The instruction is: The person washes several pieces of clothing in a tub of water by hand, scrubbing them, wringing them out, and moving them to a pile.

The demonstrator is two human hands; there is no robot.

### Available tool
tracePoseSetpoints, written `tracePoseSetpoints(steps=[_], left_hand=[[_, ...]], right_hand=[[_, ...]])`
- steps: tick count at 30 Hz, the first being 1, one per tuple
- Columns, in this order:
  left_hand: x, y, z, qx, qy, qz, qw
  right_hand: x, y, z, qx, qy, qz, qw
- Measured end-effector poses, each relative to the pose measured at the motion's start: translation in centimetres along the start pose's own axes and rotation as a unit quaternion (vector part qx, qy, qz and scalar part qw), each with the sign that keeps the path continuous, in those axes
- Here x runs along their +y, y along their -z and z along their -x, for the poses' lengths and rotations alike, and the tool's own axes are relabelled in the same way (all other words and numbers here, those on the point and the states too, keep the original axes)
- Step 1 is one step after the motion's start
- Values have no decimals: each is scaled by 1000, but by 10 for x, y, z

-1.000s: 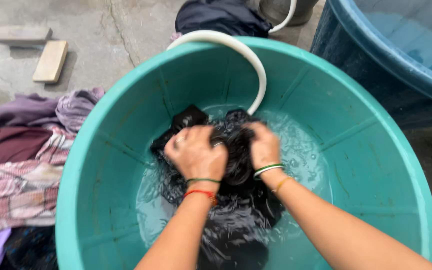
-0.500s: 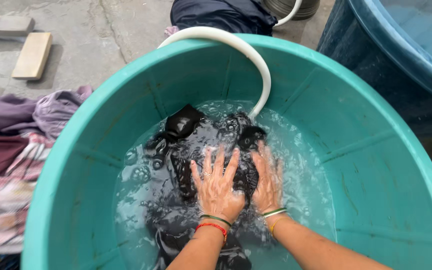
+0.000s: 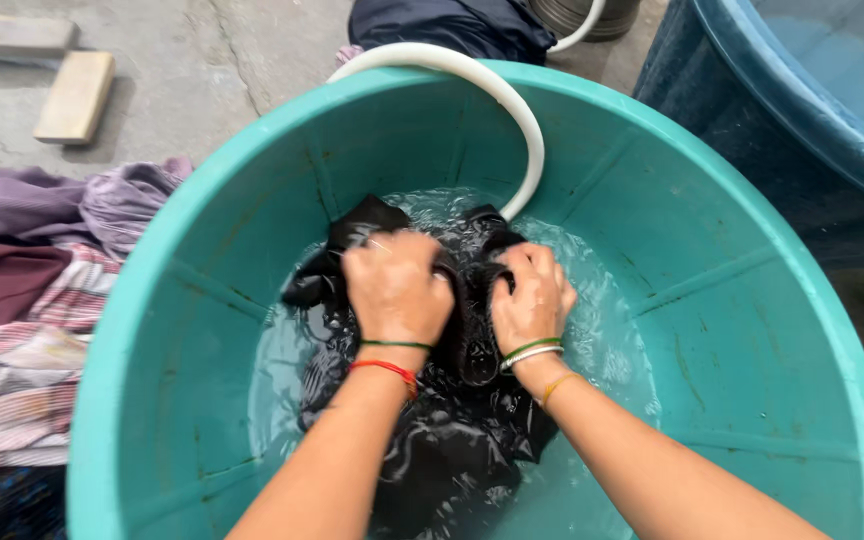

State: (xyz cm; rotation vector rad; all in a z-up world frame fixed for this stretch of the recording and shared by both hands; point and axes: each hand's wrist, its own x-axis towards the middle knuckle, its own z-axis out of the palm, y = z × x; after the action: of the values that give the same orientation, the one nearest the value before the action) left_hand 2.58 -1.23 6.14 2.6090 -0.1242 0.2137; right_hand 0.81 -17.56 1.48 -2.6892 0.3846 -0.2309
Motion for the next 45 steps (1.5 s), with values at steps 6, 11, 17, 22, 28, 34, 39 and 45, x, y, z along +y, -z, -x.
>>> tracePoseSetpoints(steps=[6,11,17,22,28,34,39,45], left_hand=[[-50,19,15,131,-65,-16,989],[-58,-16,51,97,-29,-25,995],[-75,-54,36,-19,60,-104,993],[-83,-65,21,-28,52,-35,998],[-41,-38,26,-4,167,25,986],[28,-28,63,81,-23,70,994],[15,-37,92,32,-63,61,996],[2,-66,90,10,-60,54,997]], right_hand=[[-64,8,17,1,232,-11,973],[-51,-28,11,-111,263,87,954],[-35,-57,-15,-202,249,159,934],[-40,-56,-22,-166,266,148,938],[-32,-35,-15,-215,168,11,962],[11,12,33,-62,174,-70,980],[29,4,70,-24,221,-53,974],[52,-29,60,-15,209,2,978]])
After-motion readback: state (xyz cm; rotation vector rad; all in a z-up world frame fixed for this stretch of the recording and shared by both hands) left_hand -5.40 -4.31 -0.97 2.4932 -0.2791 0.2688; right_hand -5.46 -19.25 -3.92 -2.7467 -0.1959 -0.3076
